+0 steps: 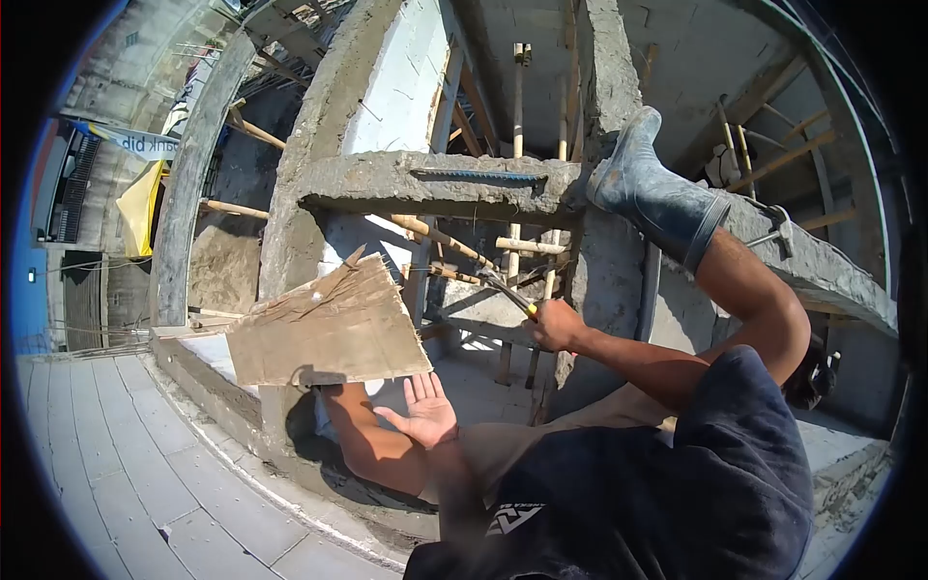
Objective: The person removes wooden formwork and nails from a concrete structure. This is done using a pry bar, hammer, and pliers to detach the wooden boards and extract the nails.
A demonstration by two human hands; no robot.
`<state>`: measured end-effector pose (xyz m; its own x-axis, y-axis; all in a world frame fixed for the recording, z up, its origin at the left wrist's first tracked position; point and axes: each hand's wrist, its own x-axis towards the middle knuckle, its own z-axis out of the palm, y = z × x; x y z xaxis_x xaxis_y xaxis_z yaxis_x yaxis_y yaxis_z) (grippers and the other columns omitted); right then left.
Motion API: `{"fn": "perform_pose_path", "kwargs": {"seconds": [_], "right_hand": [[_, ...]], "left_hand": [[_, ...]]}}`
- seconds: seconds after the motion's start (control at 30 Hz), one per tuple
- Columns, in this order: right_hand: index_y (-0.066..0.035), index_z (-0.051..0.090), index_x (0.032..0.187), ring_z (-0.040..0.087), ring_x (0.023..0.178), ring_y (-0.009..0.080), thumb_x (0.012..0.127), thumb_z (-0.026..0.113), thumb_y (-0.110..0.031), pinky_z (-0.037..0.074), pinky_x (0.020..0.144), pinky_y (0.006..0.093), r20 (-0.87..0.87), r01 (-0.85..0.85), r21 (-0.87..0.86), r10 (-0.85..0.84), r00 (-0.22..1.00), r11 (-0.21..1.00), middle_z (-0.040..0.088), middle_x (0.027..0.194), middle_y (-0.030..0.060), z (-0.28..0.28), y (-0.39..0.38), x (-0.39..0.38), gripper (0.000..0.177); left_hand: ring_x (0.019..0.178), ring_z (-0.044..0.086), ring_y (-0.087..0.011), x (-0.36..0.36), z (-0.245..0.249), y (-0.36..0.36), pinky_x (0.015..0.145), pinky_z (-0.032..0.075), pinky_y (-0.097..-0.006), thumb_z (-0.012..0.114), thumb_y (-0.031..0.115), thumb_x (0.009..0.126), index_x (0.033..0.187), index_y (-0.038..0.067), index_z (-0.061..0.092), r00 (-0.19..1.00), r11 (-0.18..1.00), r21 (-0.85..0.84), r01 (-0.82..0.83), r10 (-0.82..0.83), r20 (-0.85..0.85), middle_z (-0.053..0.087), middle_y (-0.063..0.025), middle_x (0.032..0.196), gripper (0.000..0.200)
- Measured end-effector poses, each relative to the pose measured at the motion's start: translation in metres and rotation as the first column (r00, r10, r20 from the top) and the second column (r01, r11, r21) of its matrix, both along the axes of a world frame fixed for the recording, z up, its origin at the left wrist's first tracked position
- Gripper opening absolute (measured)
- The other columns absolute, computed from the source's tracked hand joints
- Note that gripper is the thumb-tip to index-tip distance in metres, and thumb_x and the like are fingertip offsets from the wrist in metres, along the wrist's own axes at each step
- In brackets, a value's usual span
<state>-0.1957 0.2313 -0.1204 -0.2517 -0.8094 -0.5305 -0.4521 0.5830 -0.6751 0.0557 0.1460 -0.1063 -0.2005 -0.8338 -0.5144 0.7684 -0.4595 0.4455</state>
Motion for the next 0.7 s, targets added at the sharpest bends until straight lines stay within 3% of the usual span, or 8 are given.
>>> {"fn": "perform_pose_path", "kwargs": {"seconds": [0.03,0.1,0.17,0.33,0.57,0.63,0.67,0.7], "right_hand": [[-0.001,0.063,0.078,0.061,0.072,0.0346,0.075,0.055,-0.028,0.048,0.066,0.041,0.009,0.025,-0.054,-0.024,1.0,0.998,0.061,0.073,0.0197,-0.013,0.008,-0.003,0.028],[0.002,0.06,0.072,0.059,0.066,0.0363,0.076,0.058,-0.03,0.047,0.062,0.0412,-0.005,0.062,-0.112,-0.063,0.998,0.992,0.058,0.066,0.0225,-0.015,0.011,0.006,0.032],[0.001,0.061,0.079,0.058,0.071,0.0381,0.077,0.056,-0.032,0.047,0.067,0.0422,0.089,0.121,-0.093,-0.113,0.99,0.988,0.059,0.071,0.0229,-0.003,0.01,0.009,0.033],[0.0,0.061,0.076,0.058,0.07,0.0371,0.075,0.055,-0.029,0.046,0.065,0.0428,0.084,0.199,-0.213,-0.185,0.979,0.957,0.058,0.069,0.0224,0.025,0.013,0.012,0.029],[0.003,0.054,0.073,0.056,0.067,0.0386,0.074,0.054,-0.025,0.044,0.064,0.0431,0.158,0.335,-0.374,-0.297,0.942,0.865,0.055,0.066,0.0246,0.045,0.033,0.001,0.028],[0.004,0.052,0.068,0.057,0.057,0.034,0.074,0.055,-0.026,0.045,0.06,0.0415,0.301,0.457,-0.188,-0.392,0.87,0.869,0.053,0.056,0.0207,0.068,0.035,-0.009,0.031],[0.004,0.052,0.068,0.058,0.055,0.0293,0.075,0.055,-0.024,0.045,0.058,0.0403,0.289,0.451,-0.107,-0.407,0.867,0.886,0.051,0.052,0.0159,0.071,0.033,-0.017,0.029],[0.003,0.051,0.066,0.057,0.047,0.0227,0.078,0.054,-0.022,0.045,0.047,0.0368,0.326,0.463,-0.074,-0.417,0.848,0.883,0.049,0.049,0.012,0.069,0.033,-0.022,0.028]], "left_hand": [[0.13,0.019,-0.0253,-0.002,0.008,-0.017,0.107,0.017,-0.0388,0.067,0.057,0.062,0.134,-0.003,0.011,0.977,0.995,-0.095,0.021,-0.04,-0.208,0.015,-0.0139,0.142,0.11],[0.125,0.029,-0.0243,0.003,0.002,-0.053,0.105,0.023,-0.0389,0.062,0.044,0.075,0.13,0.0,0.029,0.999,0.98,-0.199,-0.02,0.028,0.038,0.03,-0.012,0.136,0.078],[0.119,0.037,-0.027,-0.004,0.011,-0.074,0.102,0.025,-0.0392,0.056,0.036,0.081,0.127,0.001,0.035,0.979,0.962,-0.224,0.159,-0.123,0.165,0.038,-0.0138,0.13,0.061],[0.11,0.045,-0.0302,-0.003,0.017,-0.09,0.093,0.036,-0.0425,0.05,0.038,0.082,0.123,0.0,0.038,0.792,0.917,-0.328,0.228,0.021,0.61,0.042,-0.0151,0.125,0.057],[0.099,0.051,-0.0308,0.027,0.128,-0.115,0.083,0.043,-0.0405,0.056,0.03,0.076,0.114,-0.004,0.045,0.82,0.938,-0.239,0.251,-0.075,0.568,0.051,-0.0173,0.112,0.052],[0.095,0.053,-0.0304,0.039,0.18,-0.079,0.08,0.045,-0.0398,0.057,0.03,0.075,0.108,-0.004,0.048,0.806,0.945,-0.288,0.155,0.047,0.59,0.053,-0.0185,0.106,0.048],[0.103,0.049,-0.0291,0.028,0.219,-0.058,0.087,0.041,-0.0404,0.052,0.041,0.077,0.118,0.001,0.045,0.793,0.995,-0.056,0.08,-0.03,0.608,0.051,-0.0164,0.113,0.057],[0.103,0.049,-0.0291,0.038,0.244,-0.043,0.087,0.041,-0.0404,0.052,0.041,0.077,0.118,0.001,0.045,0.757,0.995,-0.087,-0.042,0.089,0.647,0.051,-0.0164,0.113,0.057]]}}
